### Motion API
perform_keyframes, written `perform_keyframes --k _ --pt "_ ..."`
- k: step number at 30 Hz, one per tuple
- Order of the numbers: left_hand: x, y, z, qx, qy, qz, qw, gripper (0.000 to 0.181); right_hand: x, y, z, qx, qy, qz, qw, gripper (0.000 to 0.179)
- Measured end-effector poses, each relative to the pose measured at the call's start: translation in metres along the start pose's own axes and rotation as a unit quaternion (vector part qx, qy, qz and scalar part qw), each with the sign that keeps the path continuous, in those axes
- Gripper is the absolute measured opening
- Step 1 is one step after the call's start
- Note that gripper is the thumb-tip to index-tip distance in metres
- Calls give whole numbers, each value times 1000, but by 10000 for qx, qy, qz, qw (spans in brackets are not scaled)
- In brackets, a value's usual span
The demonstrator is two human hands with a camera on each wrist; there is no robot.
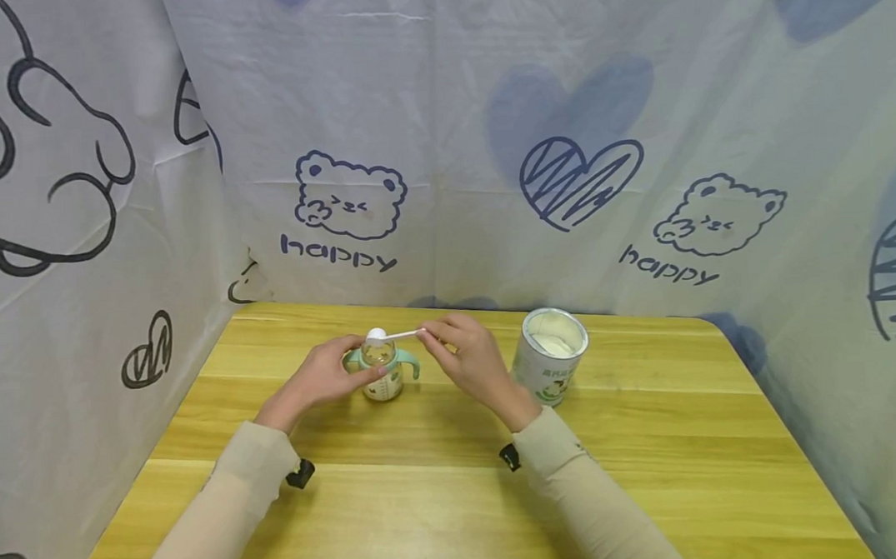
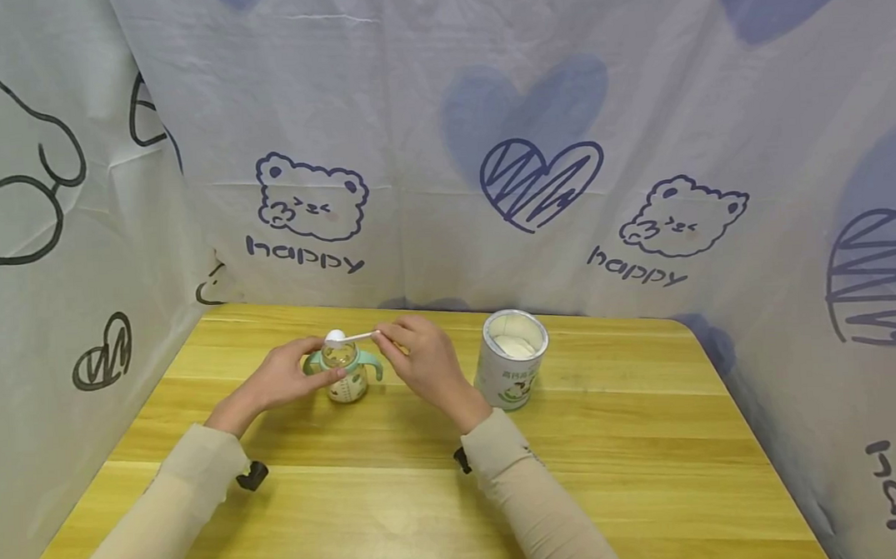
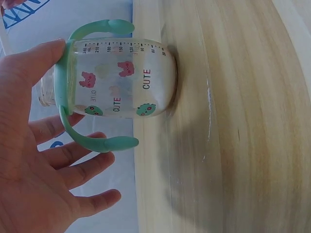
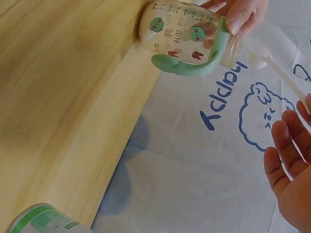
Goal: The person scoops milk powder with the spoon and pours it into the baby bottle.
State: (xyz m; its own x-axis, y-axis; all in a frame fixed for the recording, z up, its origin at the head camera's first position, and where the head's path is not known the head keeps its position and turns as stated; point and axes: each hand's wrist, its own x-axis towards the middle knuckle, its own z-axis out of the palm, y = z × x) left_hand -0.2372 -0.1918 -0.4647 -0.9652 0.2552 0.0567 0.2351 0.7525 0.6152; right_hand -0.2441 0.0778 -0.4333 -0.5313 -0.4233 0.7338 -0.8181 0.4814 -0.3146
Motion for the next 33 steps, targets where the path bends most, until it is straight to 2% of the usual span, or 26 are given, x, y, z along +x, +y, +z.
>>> perform_keyframes --k 7,15,25,33 --pt "7 4 -5 -132 -54 -78 9999 89 2 1 -5 211 224 177 9994 13" --pt "14 12 -8 -229 68 168 9996 84 4 3 -17 866 495 673 9927 11" --pt "23 26 -6 -177 23 462 9988 80 -1 12 -40 603 871 924 9901 12" --pt "34 42 1 -138 -15 884 9960 80 -11 21 -62 374 1109 1267 9850 11"
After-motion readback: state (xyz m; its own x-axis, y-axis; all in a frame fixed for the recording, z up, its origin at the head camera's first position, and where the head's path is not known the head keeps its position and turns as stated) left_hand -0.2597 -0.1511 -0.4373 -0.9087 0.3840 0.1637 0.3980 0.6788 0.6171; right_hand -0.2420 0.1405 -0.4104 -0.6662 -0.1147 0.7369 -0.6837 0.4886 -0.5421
